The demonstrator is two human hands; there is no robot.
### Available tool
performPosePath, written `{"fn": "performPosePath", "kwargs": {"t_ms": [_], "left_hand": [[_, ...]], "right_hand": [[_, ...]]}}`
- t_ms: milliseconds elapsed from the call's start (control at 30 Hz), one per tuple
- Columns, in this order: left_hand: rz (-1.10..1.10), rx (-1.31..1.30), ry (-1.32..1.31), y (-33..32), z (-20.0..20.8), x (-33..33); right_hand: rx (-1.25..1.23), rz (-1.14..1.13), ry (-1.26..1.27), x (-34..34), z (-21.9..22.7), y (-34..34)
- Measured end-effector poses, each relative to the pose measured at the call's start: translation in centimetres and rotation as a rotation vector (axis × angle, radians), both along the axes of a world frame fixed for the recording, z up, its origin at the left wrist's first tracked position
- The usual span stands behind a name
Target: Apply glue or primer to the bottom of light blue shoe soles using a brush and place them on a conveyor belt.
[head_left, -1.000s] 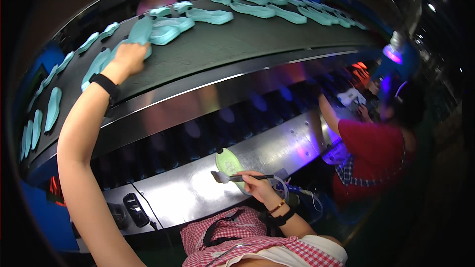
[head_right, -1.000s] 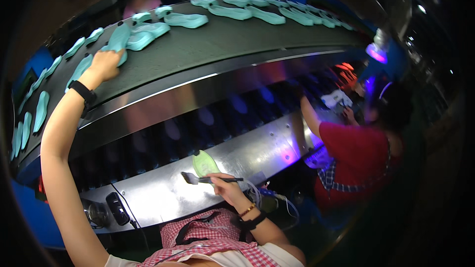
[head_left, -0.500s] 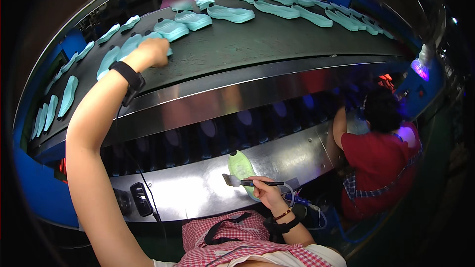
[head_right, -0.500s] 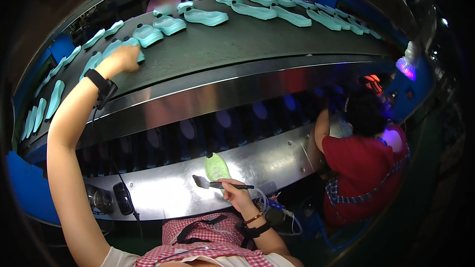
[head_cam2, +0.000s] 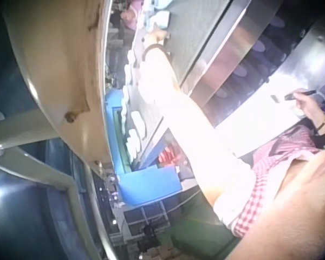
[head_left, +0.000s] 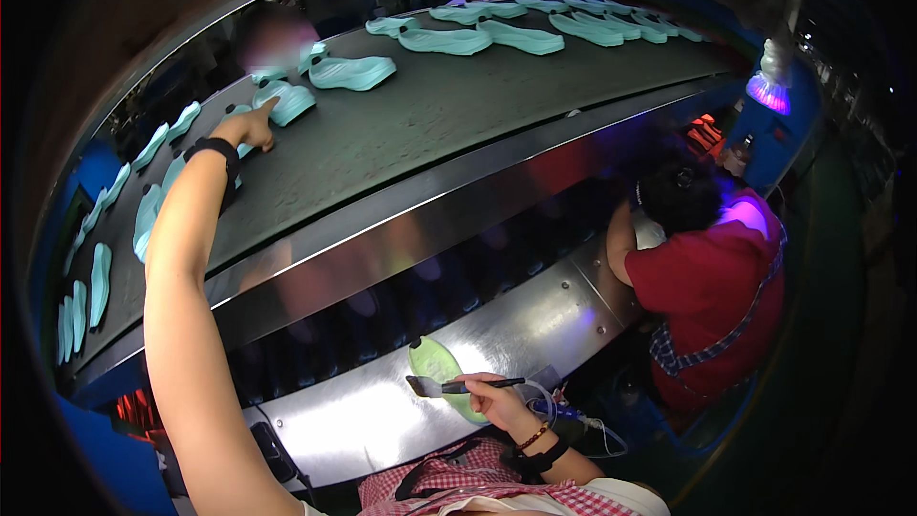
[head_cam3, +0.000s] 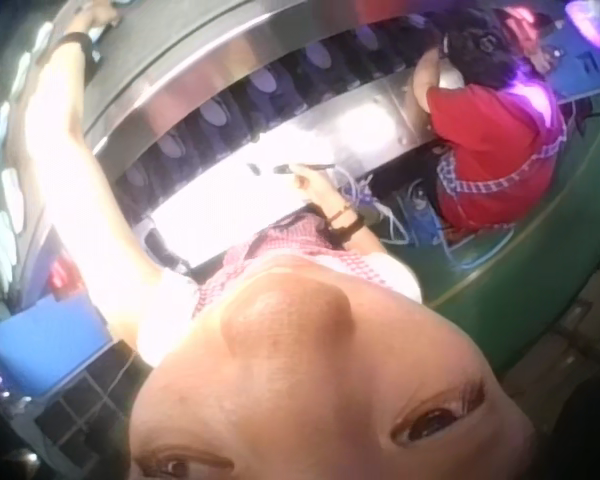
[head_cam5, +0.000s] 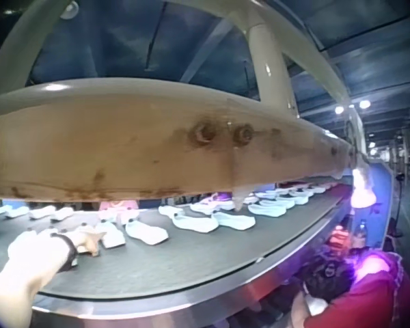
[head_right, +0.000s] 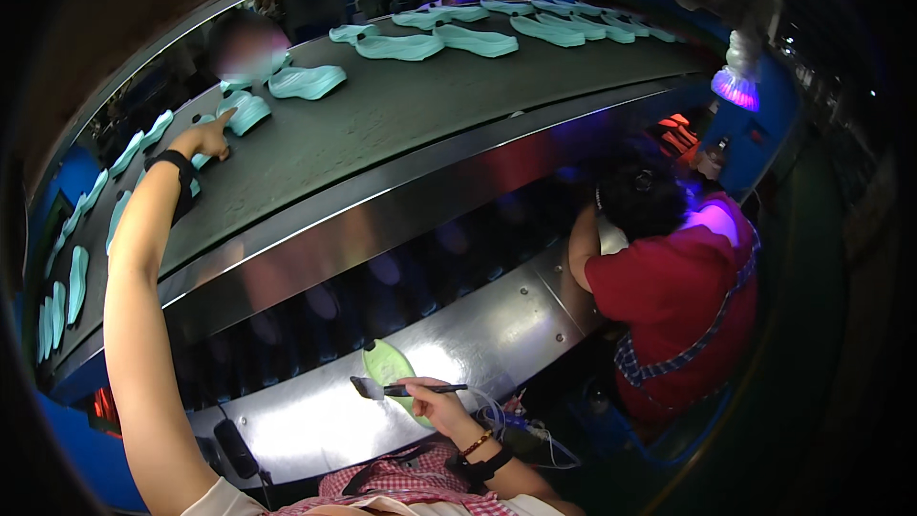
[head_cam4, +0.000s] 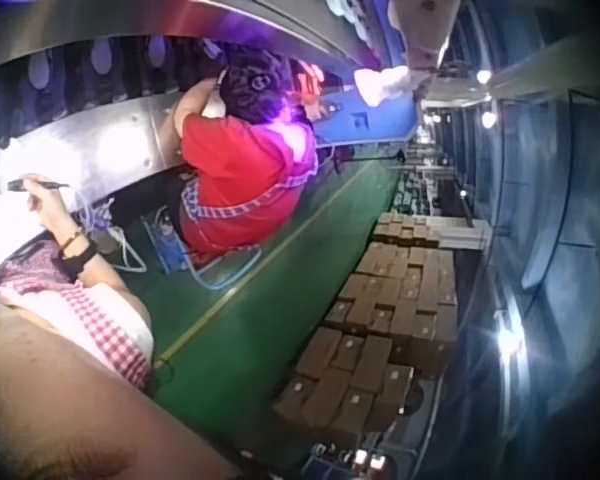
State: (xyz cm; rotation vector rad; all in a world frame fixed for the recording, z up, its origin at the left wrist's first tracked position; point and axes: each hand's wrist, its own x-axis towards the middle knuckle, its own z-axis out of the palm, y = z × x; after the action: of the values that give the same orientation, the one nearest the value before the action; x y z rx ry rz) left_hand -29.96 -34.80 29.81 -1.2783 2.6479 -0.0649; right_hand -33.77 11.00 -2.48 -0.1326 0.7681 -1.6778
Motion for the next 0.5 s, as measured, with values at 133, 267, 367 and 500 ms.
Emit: {"fn": "performPosePath", "kwargs": {"t_ms": [133,267,367,500], "left_hand": [[-0.077,-0.119,-0.003,1.4,0.1,-1.2],[-0.345,-0.209,0.114,-0.7,-1.2,-0.6],[-0.525,-0.187,0.184,0.5,-1.7,-3.5],[-0.693,-0.137,0.211,4.1,-1.5,-8.8]], "right_hand": [[-0.013,0.009,-0.015,-0.6,-0.9,0.3],[0.040,-0.027,-0.010,-1.0,-0.8,0.1],[0.026,-0.037,-0.042,-1.5,-1.2,0.4],[-0.020,-0.029,-0.048,-1.6,-1.8,0.9]]}}
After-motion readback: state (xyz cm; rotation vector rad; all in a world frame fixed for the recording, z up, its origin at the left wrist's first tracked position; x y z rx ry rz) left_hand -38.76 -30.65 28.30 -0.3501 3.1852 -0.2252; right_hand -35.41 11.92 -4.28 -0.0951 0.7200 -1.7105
